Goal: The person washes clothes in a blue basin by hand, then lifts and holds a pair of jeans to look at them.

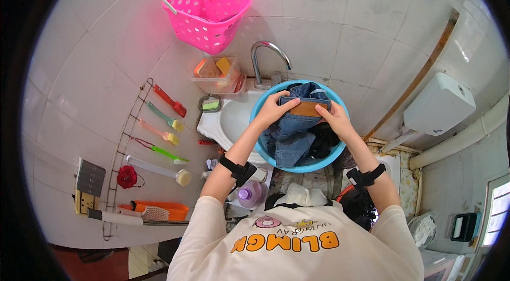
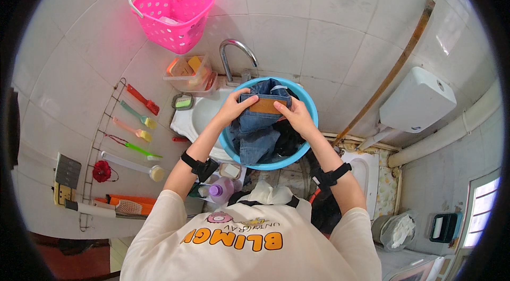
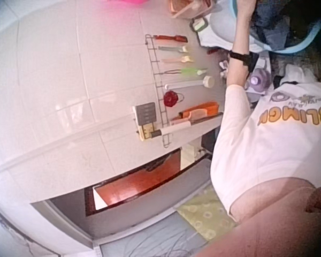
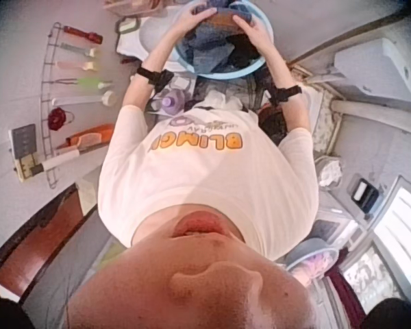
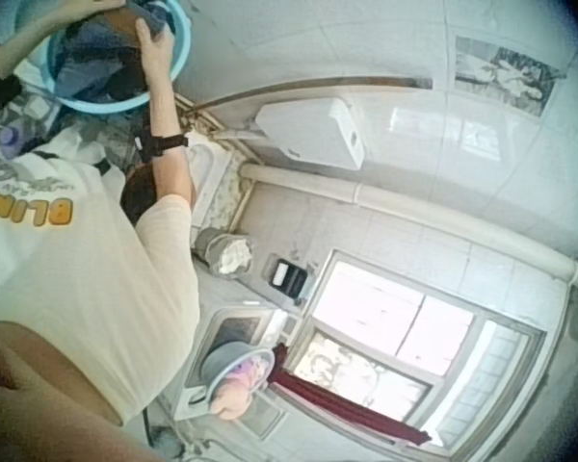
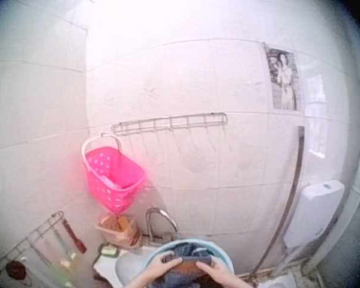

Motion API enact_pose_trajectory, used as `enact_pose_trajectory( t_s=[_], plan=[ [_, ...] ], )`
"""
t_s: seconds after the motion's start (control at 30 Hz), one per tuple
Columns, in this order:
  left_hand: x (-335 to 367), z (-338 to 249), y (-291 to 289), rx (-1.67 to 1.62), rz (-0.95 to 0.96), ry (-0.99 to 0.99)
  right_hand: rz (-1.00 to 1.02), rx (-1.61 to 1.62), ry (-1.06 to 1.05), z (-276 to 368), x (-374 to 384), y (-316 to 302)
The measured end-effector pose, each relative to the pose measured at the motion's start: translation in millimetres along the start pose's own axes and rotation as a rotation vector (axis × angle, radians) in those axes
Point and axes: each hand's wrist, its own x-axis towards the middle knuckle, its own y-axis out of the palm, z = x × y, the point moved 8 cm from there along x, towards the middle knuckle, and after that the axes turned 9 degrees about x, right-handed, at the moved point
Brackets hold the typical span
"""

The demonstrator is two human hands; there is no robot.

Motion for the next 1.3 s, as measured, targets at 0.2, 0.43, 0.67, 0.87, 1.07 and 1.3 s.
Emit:
enact_pose_trajectory(
  t_s=[0.2, 0.43, 0.67, 0.87, 1.07, 1.3],
  plan=[
    [-16, -12, -15, 0.077, -0.124, 0.066, -0.151, -0.005, -0.104, 7, 6, 9],
    [-25, -11, -25, 0.168, -0.302, 0.092, -0.230, -0.020, -0.129, 3, 9, 5],
    [-32, -94, -56, 0.264, -0.590, 0.345, -0.176, -0.001, -0.212, 85, 17, 24],
    [-46, -150, -71, 0.093, -0.557, 0.495, -0.004, -0.035, -0.395, 151, 17, 47],
    [-45, -105, -50, 0.365, -0.234, 0.365, 0.042, 0.142, -0.179, 92, 31, 19],
    [-46, -48, -2, 0.245, 0.026, 0.433, 0.061, -0.113, -0.022, 18, 8, 6]
  ],
)
